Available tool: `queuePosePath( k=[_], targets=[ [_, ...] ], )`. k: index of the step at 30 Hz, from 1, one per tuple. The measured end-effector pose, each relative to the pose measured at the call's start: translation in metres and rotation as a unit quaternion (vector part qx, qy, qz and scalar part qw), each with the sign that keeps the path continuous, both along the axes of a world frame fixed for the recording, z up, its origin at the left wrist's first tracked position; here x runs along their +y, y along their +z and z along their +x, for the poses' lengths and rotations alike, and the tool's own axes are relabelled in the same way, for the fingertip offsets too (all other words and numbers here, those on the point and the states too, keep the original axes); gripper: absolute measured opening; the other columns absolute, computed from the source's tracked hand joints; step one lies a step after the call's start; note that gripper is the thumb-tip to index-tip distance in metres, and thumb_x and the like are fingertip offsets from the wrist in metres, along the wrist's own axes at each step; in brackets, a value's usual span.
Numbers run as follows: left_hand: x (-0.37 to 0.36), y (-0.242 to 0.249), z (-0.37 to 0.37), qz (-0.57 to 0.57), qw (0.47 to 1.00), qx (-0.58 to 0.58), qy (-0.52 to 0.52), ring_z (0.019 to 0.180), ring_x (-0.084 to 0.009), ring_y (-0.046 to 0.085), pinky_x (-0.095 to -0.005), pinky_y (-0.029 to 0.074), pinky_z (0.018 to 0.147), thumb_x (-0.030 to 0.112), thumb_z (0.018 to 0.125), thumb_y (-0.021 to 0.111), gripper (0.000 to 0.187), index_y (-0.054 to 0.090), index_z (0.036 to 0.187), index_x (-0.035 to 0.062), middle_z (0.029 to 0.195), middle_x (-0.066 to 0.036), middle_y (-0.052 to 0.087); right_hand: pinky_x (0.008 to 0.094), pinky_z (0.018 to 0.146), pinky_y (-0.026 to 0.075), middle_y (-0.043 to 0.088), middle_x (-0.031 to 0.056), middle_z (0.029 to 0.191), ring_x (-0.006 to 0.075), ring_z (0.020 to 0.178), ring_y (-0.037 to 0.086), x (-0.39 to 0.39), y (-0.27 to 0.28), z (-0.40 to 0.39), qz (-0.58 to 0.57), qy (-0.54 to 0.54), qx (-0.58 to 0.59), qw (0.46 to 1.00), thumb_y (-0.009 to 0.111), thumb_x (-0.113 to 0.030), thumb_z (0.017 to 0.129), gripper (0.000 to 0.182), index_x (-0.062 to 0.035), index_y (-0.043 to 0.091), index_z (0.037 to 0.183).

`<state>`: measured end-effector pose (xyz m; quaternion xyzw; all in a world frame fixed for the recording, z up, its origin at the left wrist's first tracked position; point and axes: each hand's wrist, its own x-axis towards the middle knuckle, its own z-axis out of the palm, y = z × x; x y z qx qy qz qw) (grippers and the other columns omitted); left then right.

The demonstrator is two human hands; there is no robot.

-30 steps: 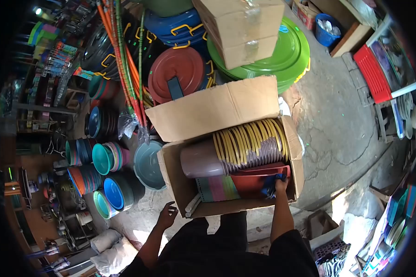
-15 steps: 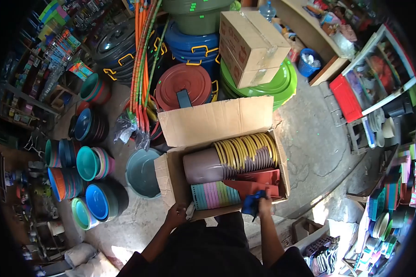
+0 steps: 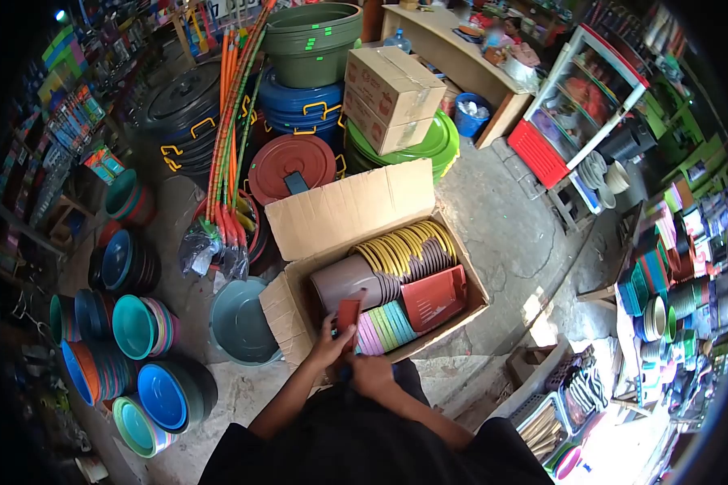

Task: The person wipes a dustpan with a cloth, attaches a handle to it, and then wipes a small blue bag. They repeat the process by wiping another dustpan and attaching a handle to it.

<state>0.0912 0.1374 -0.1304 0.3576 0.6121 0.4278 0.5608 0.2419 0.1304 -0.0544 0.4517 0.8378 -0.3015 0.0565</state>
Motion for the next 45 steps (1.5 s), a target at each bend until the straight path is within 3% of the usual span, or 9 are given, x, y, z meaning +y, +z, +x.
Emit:
queuePosePath(
  k=[7, 10, 14, 20, 26, 31, 34, 37, 45],
  targets=[
    [-0.066, -0.007, -0.028, 0.065, 0.995, 0.075, -0.016, 0.123, -0.0262, 0.049, -0.0382, 0.046, 0.098, 0.019, 0.083, 0.072, 0.095, 0.005, 0.150, 0.0029, 0.134, -0.020, 0.045, 0.0458, 0.075, 0.052, 0.071, 0.0121, 0.088, 0.0292, 0.082, 0.071, -0.050, -0.009, -0.030, 0.030, 0.141, -0.060, 0.988, 0.057, -0.021, 0.082, 0.028, -0.0091, 0.065, 0.106],
    [-0.073, 0.012, -0.020, -0.071, 0.991, -0.068, 0.087, 0.125, -0.0279, 0.047, -0.0361, 0.055, 0.084, 0.007, 0.082, 0.070, 0.099, -0.001, 0.151, 0.0089, 0.139, -0.020, 0.040, 0.0455, 0.076, 0.052, 0.070, 0.0139, 0.094, 0.0273, 0.084, 0.070, -0.061, -0.012, -0.045, 0.052, 0.182, -0.072, 0.979, 0.052, -0.022, 0.086, 0.030, -0.0041, 0.064, 0.108],
    [-0.086, 0.004, -0.021, 0.012, 0.996, 0.014, 0.089, 0.125, -0.0287, 0.047, -0.0379, 0.052, 0.091, 0.001, 0.082, 0.066, 0.097, -0.001, 0.151, 0.0102, 0.138, -0.018, 0.042, 0.0442, 0.076, 0.052, 0.067, 0.0155, 0.104, 0.0272, 0.087, 0.069, -0.066, -0.018, -0.053, 0.088, 0.222, -0.090, 0.967, 0.050, -0.021, 0.088, 0.029, -0.0079, 0.065, 0.110],
    [-0.100, 0.006, -0.035, 0.014, 0.975, -0.143, 0.168, 0.126, -0.0277, 0.047, -0.0396, 0.043, 0.102, -0.007, 0.081, 0.062, 0.084, 0.014, 0.149, 0.0061, 0.139, -0.015, 0.042, 0.0439, 0.077, 0.052, 0.062, 0.0129, 0.110, 0.0299, 0.092, 0.066, -0.057, -0.004, -0.023, 0.090, 0.263, 0.039, 0.960, 0.048, -0.015, 0.089, 0.038, -0.0128, 0.055, 0.126],
    [-0.097, 0.008, -0.042, 0.080, 0.962, -0.015, 0.262, 0.107, -0.0212, 0.058, -0.0348, 0.048, 0.091, -0.004, 0.083, 0.059, 0.052, 0.044, 0.131, 0.0026, 0.118, -0.010, 0.057, 0.0452, 0.087, 0.049, 0.058, 0.0224, 0.111, 0.0386, 0.098, 0.062, -0.039, 0.013, 0.023, 0.007, 0.025, 0.276, 0.961, 0.058, 0.000, 0.077, 0.068, -0.0089, 0.040, 0.142],
    [-0.097, 0.053, -0.035, 0.105, 0.914, -0.220, 0.325, 0.104, -0.0195, 0.059, -0.0347, 0.047, 0.092, 0.007, 0.092, 0.056, 0.035, 0.048, 0.127, 0.0044, 0.117, -0.009, 0.059, 0.0440, 0.099, 0.042, 0.055, 0.0246, 0.126, 0.0399, 0.118, 0.053, -0.011, 0.071, 0.040, 0.149, -0.242, 0.493, 0.822, 0.060, 0.003, 0.067, 0.075, 0.0011, 0.039, 0.139],
    [-0.095, 0.073, -0.022, 0.095, 0.927, -0.196, 0.304, 0.105, -0.0171, 0.058, -0.0331, 0.047, 0.091, 0.013, 0.094, 0.057, 0.036, 0.047, 0.128, 0.0065, 0.115, -0.007, 0.059, 0.0481, 0.108, 0.032, 0.046, 0.0213, 0.139, 0.0375, 0.132, 0.042, -0.007, 0.073, 0.020, 0.287, -0.108, 0.346, 0.887, 0.066, -0.004, 0.065, 0.083, -0.0024, 0.037, 0.142],
    [-0.087, 0.079, -0.004, 0.117, 0.952, -0.131, 0.251, 0.094, -0.0115, 0.059, -0.0280, 0.050, 0.082, 0.021, 0.097, 0.058, 0.032, 0.052, 0.125, 0.0071, 0.110, -0.003, 0.061, 0.0492, 0.115, 0.023, 0.028, 0.0127, 0.154, 0.0310, 0.145, 0.022, -0.014, 0.043, -0.016, 0.152, 0.154, 0.195, 0.957, 0.077, -0.020, 0.064, 0.097, -0.0080, 0.030, 0.148],
    [-0.103, 0.081, -0.015, 0.085, 0.983, -0.031, 0.163, 0.083, -0.0088, 0.057, -0.0249, 0.047, 0.074, 0.017, 0.094, 0.061, 0.028, 0.057, 0.119, 0.0051, 0.100, -0.001, 0.063, 0.0569, 0.114, 0.018, 0.025, 0.0090, 0.157, 0.0362, 0.145, 0.017, 0.012, 0.018, -0.012, 0.269, 0.087, 0.131, 0.950, 0.082, -0.034, 0.054, 0.109, -0.0159, 0.031, 0.149]
  ],
)
